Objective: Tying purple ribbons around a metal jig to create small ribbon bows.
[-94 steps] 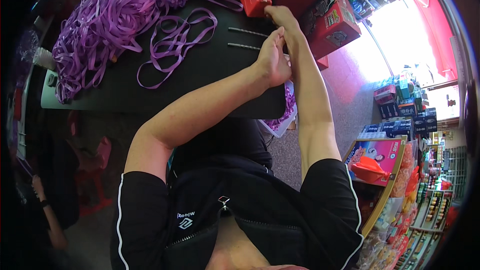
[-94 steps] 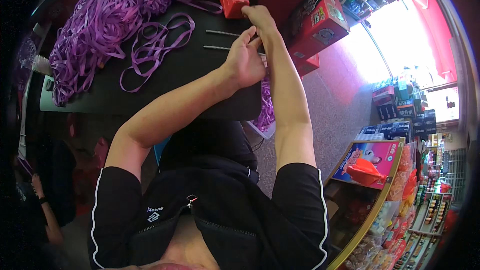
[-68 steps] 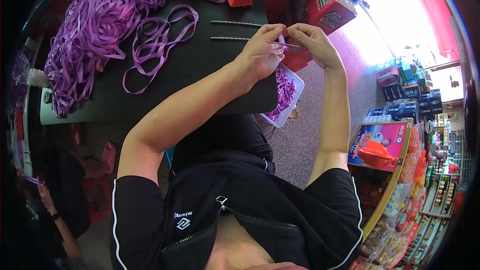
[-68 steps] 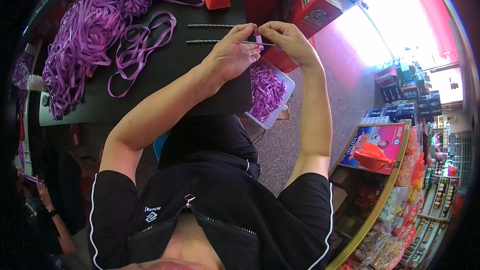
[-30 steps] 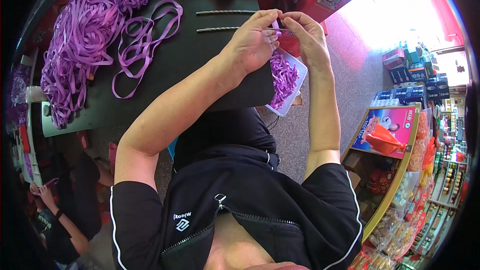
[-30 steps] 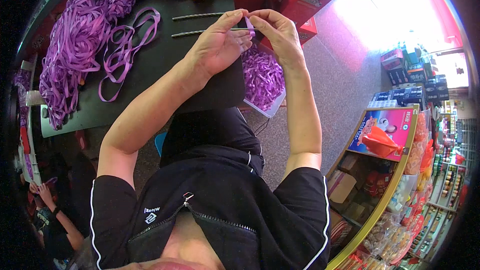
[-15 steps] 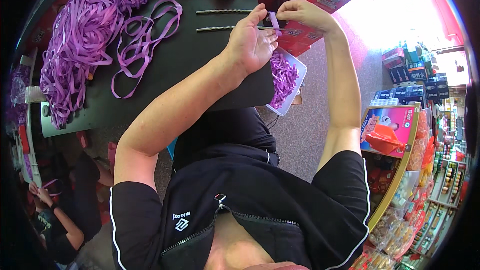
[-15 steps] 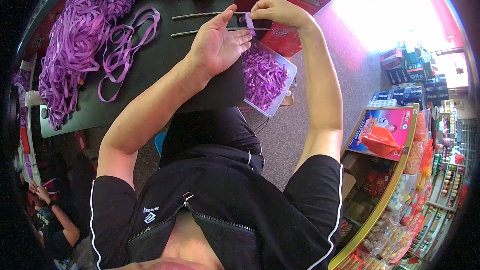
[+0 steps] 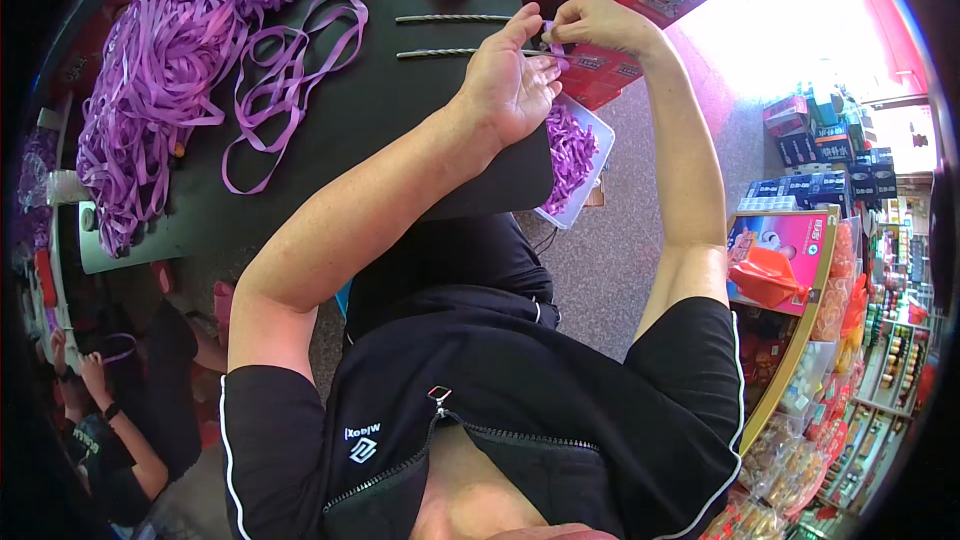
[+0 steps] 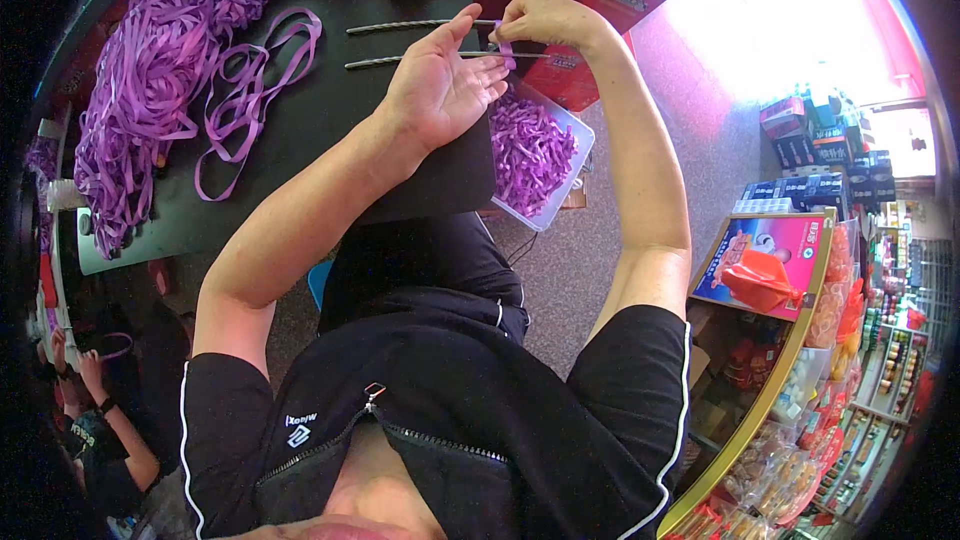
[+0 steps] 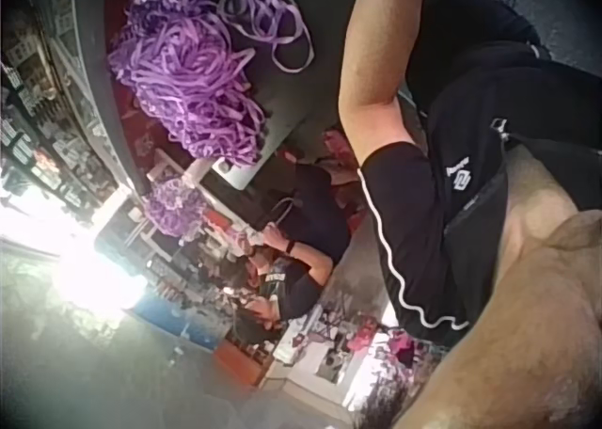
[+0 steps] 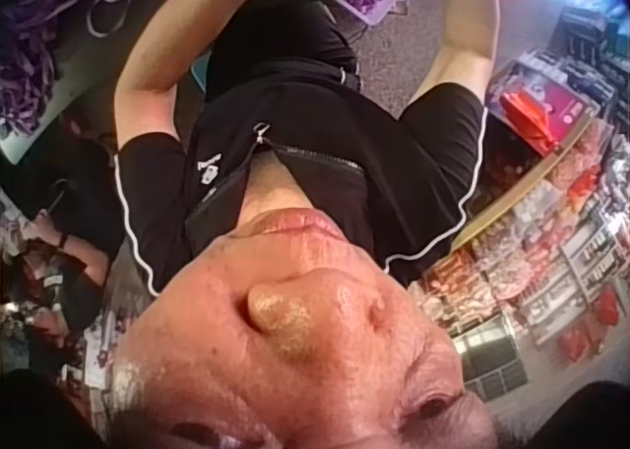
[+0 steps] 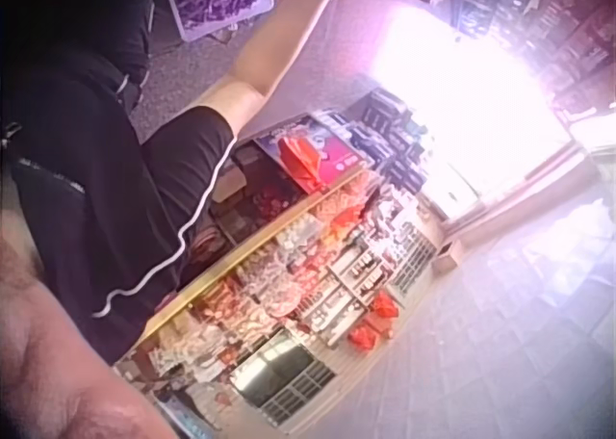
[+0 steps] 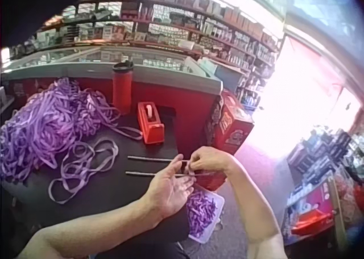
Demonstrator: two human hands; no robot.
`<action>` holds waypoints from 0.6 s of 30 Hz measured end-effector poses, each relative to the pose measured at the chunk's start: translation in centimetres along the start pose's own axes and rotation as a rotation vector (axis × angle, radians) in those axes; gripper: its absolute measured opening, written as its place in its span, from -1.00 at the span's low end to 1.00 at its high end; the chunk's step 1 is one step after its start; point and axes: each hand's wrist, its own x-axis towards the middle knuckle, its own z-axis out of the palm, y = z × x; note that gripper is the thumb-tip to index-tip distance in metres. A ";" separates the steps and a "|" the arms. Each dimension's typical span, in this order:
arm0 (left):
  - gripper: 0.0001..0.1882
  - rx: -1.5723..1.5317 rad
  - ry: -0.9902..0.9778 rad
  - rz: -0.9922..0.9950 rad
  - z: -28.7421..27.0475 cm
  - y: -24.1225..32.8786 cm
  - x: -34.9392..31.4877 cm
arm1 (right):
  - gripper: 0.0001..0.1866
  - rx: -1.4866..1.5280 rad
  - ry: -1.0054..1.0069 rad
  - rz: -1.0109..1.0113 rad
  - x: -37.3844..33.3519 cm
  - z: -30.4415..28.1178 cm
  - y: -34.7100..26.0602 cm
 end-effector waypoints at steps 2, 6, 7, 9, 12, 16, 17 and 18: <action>-0.51 0.002 0.011 0.001 0.0 0.0 0.0 | -0.68 0.009 0.030 0.016 0.0 0.4 0.1; -0.51 -0.002 0.002 -0.007 0.0 0.0 0.0 | -0.58 0.010 0.123 0.074 -0.4 1.0 0.1; -0.51 -0.002 0.002 -0.008 -0.1 0.0 0.0 | -0.58 0.010 0.123 0.076 -0.5 1.1 0.2; -0.50 -0.006 -0.011 -0.011 -0.2 -0.1 0.2 | -0.59 -0.076 0.212 0.127 -0.8 1.5 -0.2; -0.50 -0.022 -0.027 -0.009 -0.5 0.1 0.3 | -0.61 -0.164 0.248 0.300 -1.8 2.0 -2.3; -0.51 -0.008 -0.002 -0.001 -0.5 0.0 0.2 | -0.62 -0.278 0.325 0.390 -2.5 3.5 -3.5; -0.51 -0.009 -0.030 -0.001 -0.4 0.0 0.2 | -0.62 -0.237 0.368 0.375 -2.6 3.8 -3.0; -0.51 -0.011 -0.057 -0.001 -0.4 0.0 0.2 | -0.61 -0.197 0.411 0.360 -2.8 4.1 -2.5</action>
